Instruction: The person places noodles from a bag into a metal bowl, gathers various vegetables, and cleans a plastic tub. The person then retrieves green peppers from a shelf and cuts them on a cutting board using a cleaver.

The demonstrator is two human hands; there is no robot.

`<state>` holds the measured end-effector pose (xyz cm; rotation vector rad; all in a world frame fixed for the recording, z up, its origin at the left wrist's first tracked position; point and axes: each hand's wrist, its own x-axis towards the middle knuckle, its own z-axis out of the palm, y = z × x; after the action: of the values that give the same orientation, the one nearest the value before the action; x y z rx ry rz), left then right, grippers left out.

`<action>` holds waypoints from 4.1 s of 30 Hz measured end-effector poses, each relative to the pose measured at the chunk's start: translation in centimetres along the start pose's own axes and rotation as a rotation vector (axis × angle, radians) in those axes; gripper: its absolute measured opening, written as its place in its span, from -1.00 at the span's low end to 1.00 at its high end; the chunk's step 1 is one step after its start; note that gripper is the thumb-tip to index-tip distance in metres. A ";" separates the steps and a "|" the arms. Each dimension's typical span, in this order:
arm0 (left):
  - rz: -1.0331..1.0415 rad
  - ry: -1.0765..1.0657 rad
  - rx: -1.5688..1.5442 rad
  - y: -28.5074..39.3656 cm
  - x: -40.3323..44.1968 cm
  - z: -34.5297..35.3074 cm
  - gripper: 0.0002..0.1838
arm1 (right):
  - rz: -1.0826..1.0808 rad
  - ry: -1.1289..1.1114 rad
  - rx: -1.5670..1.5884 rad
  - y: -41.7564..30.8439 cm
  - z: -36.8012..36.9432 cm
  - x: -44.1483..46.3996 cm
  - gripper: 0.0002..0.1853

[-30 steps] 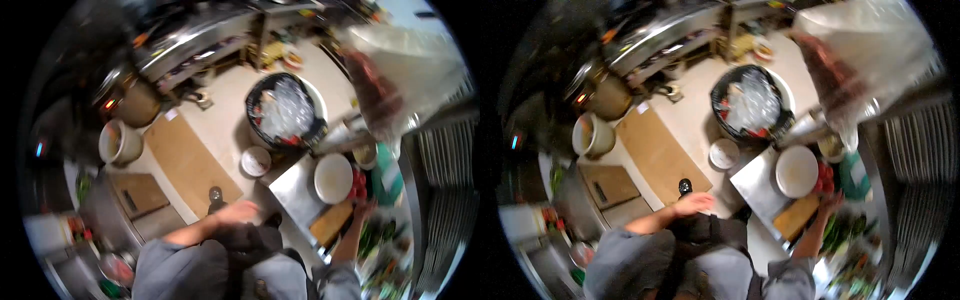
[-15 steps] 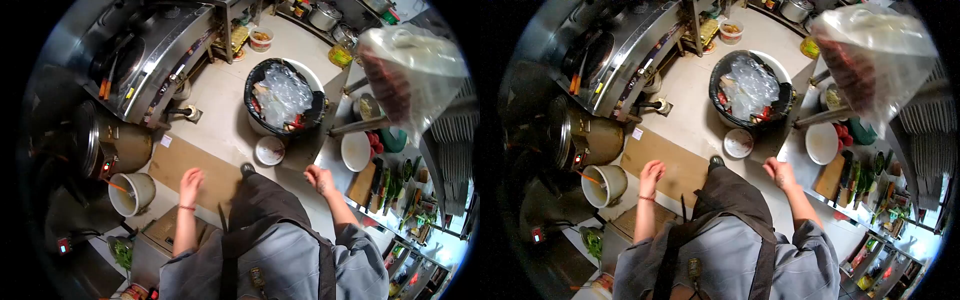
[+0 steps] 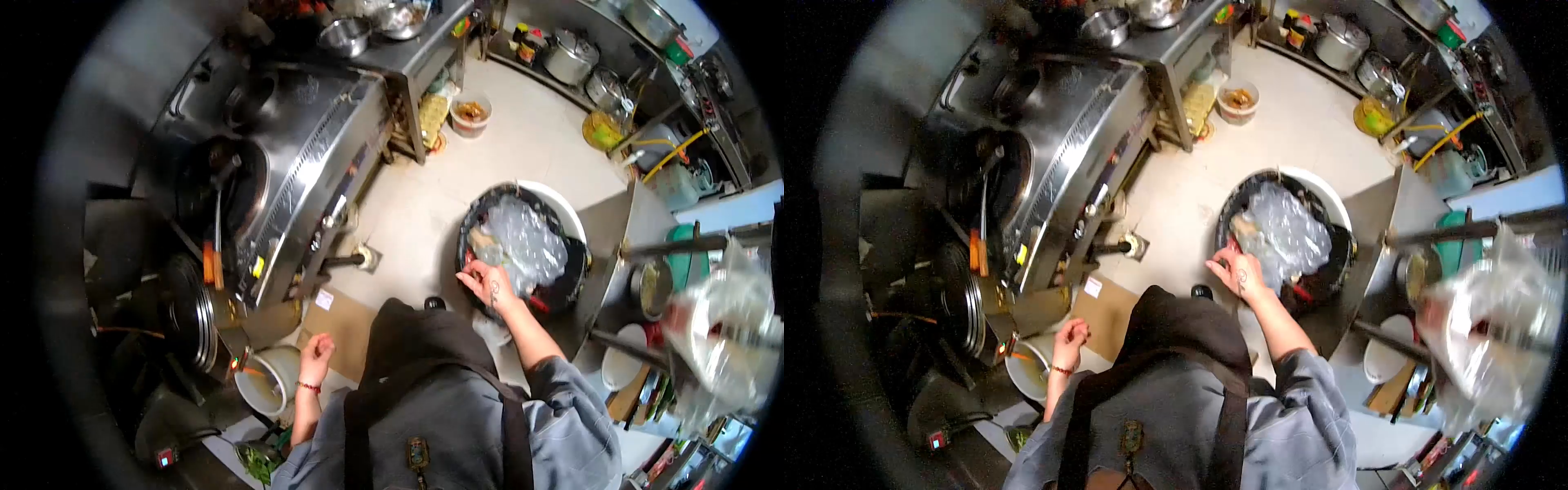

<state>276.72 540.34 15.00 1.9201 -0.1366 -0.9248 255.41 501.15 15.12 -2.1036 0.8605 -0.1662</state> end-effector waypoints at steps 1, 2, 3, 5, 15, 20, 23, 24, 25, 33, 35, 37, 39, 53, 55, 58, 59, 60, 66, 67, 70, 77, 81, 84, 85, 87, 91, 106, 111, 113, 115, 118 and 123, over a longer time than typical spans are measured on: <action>-0.058 -0.021 0.019 1.1 1.5 -0.1 -0.70 | -0.021 0.100 0.115 0.7 0.5 2.1 -0.75; -0.114 -0.045 0.040 2.1 3.1 -0.3 -0.69 | -0.044 0.202 0.231 1.6 1.1 4.0 -0.80; -0.102 -0.074 -0.012 1.5 5.6 -0.4 -0.68 | -0.134 0.278 0.257 1.8 0.9 5.7 -0.80; -0.007 -0.197 0.071 3.7 10.8 0.2 -0.66 | -0.148 0.236 0.009 3.1 -0.6 8.3 -0.82; 0.418 -0.537 0.460 30.0 38.3 9.2 -0.67 | 0.474 0.229 -0.061 2.1 -2.6 14.4 -0.81; 0.528 -0.867 0.456 44.3 44.7 22.5 -0.66 | 0.669 0.258 0.071 1.7 -4.1 14.0 -0.78; 0.589 -1.031 0.426 47.8 47.4 31.6 -0.64 | 0.923 0.272 -0.024 3.9 -2.1 12.9 -0.81; 0.603 -1.080 0.434 49.1 47.0 34.6 -0.64 | 0.951 0.271 -0.049 4.9 -1.6 12.9 -0.82; 0.588 -1.159 0.398 50.3 46.2 37.4 -0.64 | 0.956 0.218 -0.027 5.5 -2.1 13.6 -0.82; 0.540 -1.418 0.691 56.3 50.5 53.5 -0.63 | 0.691 0.583 0.287 16.8 -11.1 27.4 -0.80; 0.540 -1.414 0.669 57.4 53.5 56.3 -0.66 | 0.683 0.628 0.171 16.6 -17.6 29.7 -0.70; 0.611 -1.372 0.747 59.7 55.1 58.9 -0.66 | 0.698 0.707 0.187 18.3 -20.6 30.3 -0.66; 0.615 -1.356 0.803 59.6 60.3 61.9 -0.65 | 0.769 0.697 0.272 19.9 -23.2 29.7 -0.72; 0.791 -1.771 0.967 71.6 52.2 103.5 -0.64 | 1.144 0.885 0.593 26.3 -36.6 31.0 -0.68; 0.791 -1.892 0.935 71.6 49.0 109.3 -0.64 | 1.198 1.017 0.442 27.0 -35.9 30.8 -0.72; 0.900 -2.018 1.097 70.7 43.0 116.1 -0.63 | 1.393 0.896 0.449 30.5 -30.5 30.9 -0.77; 0.892 -2.065 1.115 69.4 42.1 118.1 -0.63 | 1.399 0.745 0.568 30.8 -30.8 30.6 -0.78; 0.887 -2.080 1.129 68.0 41.1 119.7 -0.63 | 1.391 0.586 0.686 30.1 -33.8 29.9 -0.79; 0.895 -2.233 1.428 63.4 33.2 128.1 -0.59 | 1.548 0.883 0.646 41.3 -41.2 25.6 -0.77; 0.909 -2.232 1.465 63.5 31.6 129.8 -0.59 | 1.483 1.175 0.558 41.3 -46.3 23.8 -0.80; 1.001 -2.377 1.568 62.9 26.2 134.3 -0.62 | 1.403 1.478 0.583 43.7 -54.6 19.6 -0.78; 1.179 -2.530 1.644 57.2 15.6 148.7 -0.62 | 1.535 1.927 0.578 49.1 -54.7 12.2 -0.73; 1.368 -2.813 1.491 52.7 6.6 155.3 -0.60 | 2.143 1.853 0.637 47.4 -61.2 9.7 -0.73; 1.496 -2.931 1.453 50.9 -0.8 158.6 -0.59 | 2.386 1.927 0.778 50.5 -64.6 9.4 -0.61; 1.491 -3.057 1.280 49.7 -2.8 159.9 -0.59 | 2.371 2.039 0.852 51.8 -65.8 9.2 -0.46; 1.495 -3.140 1.093 48.0 -7.4 162.3 -0.60 | 2.416 2.145 0.763 54.7 -66.7 9.5 -0.20; 1.568 -3.204 1.226 45.1 -14.8 164.0 -0.62 | 2.503 2.277 0.564 57.2 -68.0 8.9 -0.10; 1.831 -3.215 1.539 37.4 -25.2 165.5 -0.54 | 2.609 2.046 0.561 52.0 -68.0 -4.8 -0.67; 1.741 -3.321 1.500 34.9 -29.9 169.1 -0.53 | 2.449 2.100 0.584 56.5 -71.0 -10.0 -0.70; 1.749 -3.291 1.565 33.2 -32.2 172.2 -0.54 | 2.418 2.058 0.552 60.2 -71.8 -11.6 -0.75; 1.714 -3.320 1.521 32.1 -35.4 178.1 -0.54 | 2.349 2.029 0.583 65.9 -76.0 -15.7 -0.75; 1.543 -3.316 1.497 31.1 -38.5 187.7 -0.55 | 2.145 1.940 0.652 72.5 -83.1 -21.1 -0.79; 1.881 -2.977 1.401 32.4 -47.8 196.4 -0.62 | 2.222 1.961 0.747 75.7 -92.1 -30.3 -0.81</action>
<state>124.01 404.09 18.43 1.0409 2.2502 0.5842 156.51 428.38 22.99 1.0904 2.6652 -0.9753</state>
